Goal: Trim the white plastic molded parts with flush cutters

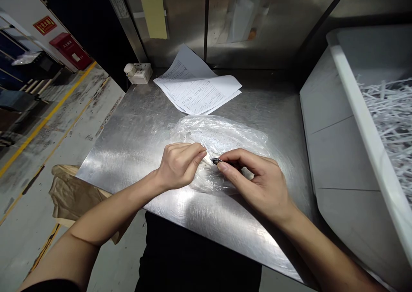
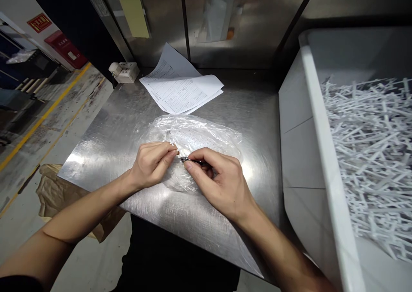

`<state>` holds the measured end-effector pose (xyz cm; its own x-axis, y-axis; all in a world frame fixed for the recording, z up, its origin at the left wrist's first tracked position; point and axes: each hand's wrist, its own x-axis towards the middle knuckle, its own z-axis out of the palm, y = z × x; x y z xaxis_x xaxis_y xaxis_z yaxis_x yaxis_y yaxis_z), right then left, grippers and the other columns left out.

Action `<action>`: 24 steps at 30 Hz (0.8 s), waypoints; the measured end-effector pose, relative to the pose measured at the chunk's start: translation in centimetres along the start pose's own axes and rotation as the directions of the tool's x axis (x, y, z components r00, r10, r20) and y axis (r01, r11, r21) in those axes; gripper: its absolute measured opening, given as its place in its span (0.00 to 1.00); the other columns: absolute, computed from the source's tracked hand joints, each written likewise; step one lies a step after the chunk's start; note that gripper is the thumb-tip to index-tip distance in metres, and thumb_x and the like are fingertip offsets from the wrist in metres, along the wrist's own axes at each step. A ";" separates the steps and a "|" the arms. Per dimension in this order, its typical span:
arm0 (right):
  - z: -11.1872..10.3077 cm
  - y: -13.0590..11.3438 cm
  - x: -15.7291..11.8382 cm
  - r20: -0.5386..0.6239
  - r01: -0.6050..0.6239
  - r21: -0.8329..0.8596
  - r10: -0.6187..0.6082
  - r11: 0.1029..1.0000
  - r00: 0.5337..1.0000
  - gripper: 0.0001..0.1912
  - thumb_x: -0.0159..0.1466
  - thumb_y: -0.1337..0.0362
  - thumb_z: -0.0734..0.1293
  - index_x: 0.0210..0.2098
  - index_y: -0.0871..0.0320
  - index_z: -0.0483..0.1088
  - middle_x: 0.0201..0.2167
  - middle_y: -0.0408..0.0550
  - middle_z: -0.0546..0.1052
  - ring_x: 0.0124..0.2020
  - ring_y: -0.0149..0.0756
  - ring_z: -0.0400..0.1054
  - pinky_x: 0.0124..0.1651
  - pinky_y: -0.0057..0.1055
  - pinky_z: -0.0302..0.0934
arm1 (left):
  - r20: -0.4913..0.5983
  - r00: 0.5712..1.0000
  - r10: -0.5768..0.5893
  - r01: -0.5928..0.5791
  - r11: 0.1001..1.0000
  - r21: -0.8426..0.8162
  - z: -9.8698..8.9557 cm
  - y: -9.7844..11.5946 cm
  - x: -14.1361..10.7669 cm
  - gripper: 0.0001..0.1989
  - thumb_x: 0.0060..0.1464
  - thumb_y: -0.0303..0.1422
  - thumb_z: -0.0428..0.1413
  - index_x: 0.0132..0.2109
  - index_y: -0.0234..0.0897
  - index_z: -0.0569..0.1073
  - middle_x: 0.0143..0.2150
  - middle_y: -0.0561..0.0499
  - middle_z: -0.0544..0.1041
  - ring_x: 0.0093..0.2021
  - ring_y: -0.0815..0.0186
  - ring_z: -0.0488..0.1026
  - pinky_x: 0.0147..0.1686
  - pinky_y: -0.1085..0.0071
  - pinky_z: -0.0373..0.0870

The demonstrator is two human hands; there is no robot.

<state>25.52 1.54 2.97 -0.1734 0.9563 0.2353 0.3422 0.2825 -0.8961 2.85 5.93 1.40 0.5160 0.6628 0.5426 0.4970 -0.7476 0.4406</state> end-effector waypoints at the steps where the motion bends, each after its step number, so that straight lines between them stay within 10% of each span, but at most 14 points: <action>1: 0.0 0.0 0.0 -0.002 0.011 -0.007 -0.011 1.000 1.000 0.05 0.73 0.61 0.72 0.40 0.52 0.80 0.30 0.40 0.81 0.28 0.32 0.72 0.30 0.29 0.63 | 0.000 1.000 0.009 -0.009 1.000 0.008 0.0 0.0 0.0 0.12 0.74 0.28 0.53 0.37 0.37 0.71 0.27 0.55 0.72 0.25 0.70 0.67 0.29 0.70 0.63; 8: 0.1 -0.1 0.0 -0.002 0.021 0.006 -0.021 1.000 1.000 0.05 0.73 0.63 0.72 0.40 0.53 0.80 0.30 0.40 0.81 0.29 0.31 0.73 0.33 0.30 0.64 | -0.027 0.997 0.066 -0.064 0.994 0.089 0.3 -0.2 -0.2 0.11 0.74 0.28 0.53 0.38 0.37 0.72 0.27 0.54 0.75 0.25 0.69 0.69 0.28 0.69 0.64; 17: 0.7 0.1 0.0 0.128 -0.379 0.328 0.356 0.865 0.926 0.18 0.71 0.48 0.73 0.35 0.56 0.77 0.21 0.39 0.70 0.20 0.30 0.62 0.23 0.30 0.55 | 0.078 0.994 -0.071 0.062 0.992 0.108 0.4 0.3 -0.3 0.12 0.73 0.31 0.52 0.38 0.37 0.75 0.24 0.56 0.73 0.23 0.70 0.70 0.28 0.70 0.62; 24: 0.8 0.4 0.4 0.170 -0.456 0.410 0.425 0.790 0.889 0.22 0.67 0.44 0.75 0.32 0.57 0.74 0.20 0.38 0.68 0.19 0.28 0.59 0.21 0.28 0.53 | 0.143 0.974 -0.173 0.157 0.981 0.117 0.3 0.5 -0.2 0.14 0.72 0.33 0.52 0.36 0.37 0.75 0.24 0.56 0.74 0.23 0.70 0.72 0.27 0.71 0.58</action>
<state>24.83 2.00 2.35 -0.1660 0.9576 -0.2356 -0.0290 -0.2435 -0.9695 3.17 5.42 1.26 0.5166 0.7815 0.3499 0.6501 -0.6239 0.4336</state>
